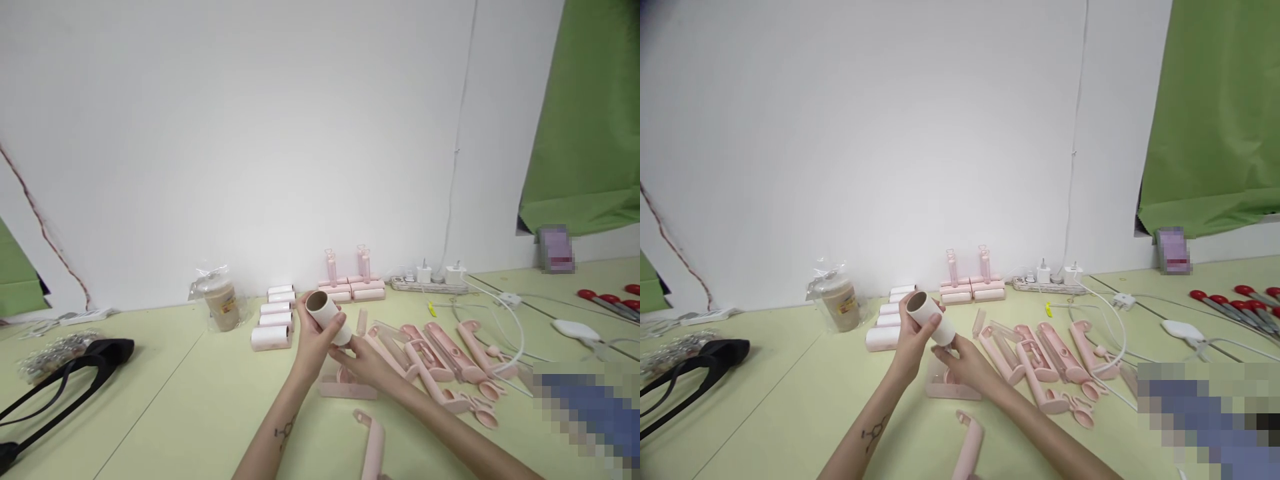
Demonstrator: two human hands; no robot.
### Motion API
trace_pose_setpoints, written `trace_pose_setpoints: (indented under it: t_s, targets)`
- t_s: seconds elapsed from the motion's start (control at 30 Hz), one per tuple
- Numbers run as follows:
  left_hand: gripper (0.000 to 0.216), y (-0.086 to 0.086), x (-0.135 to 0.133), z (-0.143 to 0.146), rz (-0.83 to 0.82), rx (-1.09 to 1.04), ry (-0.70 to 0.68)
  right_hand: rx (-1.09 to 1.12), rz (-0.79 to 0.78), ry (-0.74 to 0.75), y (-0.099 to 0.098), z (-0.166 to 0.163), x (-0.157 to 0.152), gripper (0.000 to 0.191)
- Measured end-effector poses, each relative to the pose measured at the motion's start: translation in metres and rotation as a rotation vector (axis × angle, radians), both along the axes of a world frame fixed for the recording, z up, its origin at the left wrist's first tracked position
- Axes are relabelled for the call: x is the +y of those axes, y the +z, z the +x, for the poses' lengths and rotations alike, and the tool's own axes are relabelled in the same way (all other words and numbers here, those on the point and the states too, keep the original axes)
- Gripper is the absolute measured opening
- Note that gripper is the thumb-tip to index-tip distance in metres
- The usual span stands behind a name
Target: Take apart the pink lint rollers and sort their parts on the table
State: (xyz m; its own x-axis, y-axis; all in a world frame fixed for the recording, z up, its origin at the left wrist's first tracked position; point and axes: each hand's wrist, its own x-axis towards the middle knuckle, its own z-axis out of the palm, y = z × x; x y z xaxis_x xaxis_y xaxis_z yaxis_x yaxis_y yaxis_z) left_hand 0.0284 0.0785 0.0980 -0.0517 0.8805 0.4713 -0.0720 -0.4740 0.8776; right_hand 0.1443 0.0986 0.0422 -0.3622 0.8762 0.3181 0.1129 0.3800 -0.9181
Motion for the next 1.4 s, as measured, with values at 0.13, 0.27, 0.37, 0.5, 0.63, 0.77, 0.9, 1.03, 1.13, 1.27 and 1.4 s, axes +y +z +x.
trace_pose_setpoints:
  t_s: [0.13,0.27,0.37,0.5,0.63,0.77,0.9,1.03,1.13,1.27,1.4]
  targets:
    - [0.044,0.013,-0.006,-0.011,0.128,-0.055,0.133,0.156,0.019,-0.108,0.009,-0.001,0.004,0.03]
    - [0.042,0.021,-0.008,-0.022,0.147,0.26,0.048,0.296,0.05,-0.282,0.039,0.023,0.007,0.028]
    - [0.043,0.011,-0.004,-0.022,0.135,0.789,-0.1,0.361,0.076,-0.354,0.065,0.042,-0.001,0.024]
    - [0.043,-0.019,0.005,-0.011,0.137,1.359,-0.167,0.503,0.127,-0.396,0.095,0.058,-0.021,0.015]
    - [0.053,-0.039,0.006,-0.002,0.145,1.421,-0.173,0.591,0.18,-0.399,0.11,0.064,-0.036,0.009]
    - [0.065,-0.042,0.003,-0.001,0.082,1.409,-0.195,0.599,0.173,-0.363,0.112,0.062,-0.042,0.009]
    - [0.077,-0.042,0.002,-0.005,0.006,1.422,-0.158,0.568,0.164,-0.341,0.113,0.063,-0.047,0.009]
    - [0.055,-0.04,-0.001,-0.034,-0.086,1.469,-0.109,0.314,0.172,-0.256,0.114,0.066,-0.054,0.014]
    - [0.054,-0.042,-0.007,-0.073,-0.17,1.484,0.057,-0.074,0.31,-0.118,0.112,0.063,-0.061,0.015]
    - [0.059,-0.053,-0.009,-0.124,-0.325,1.46,0.315,-0.574,0.528,0.061,0.1,0.051,-0.069,0.013]
    - [0.064,-0.061,0.004,-0.149,-0.307,1.393,0.374,-0.868,0.541,0.078,0.066,0.051,-0.075,0.02]
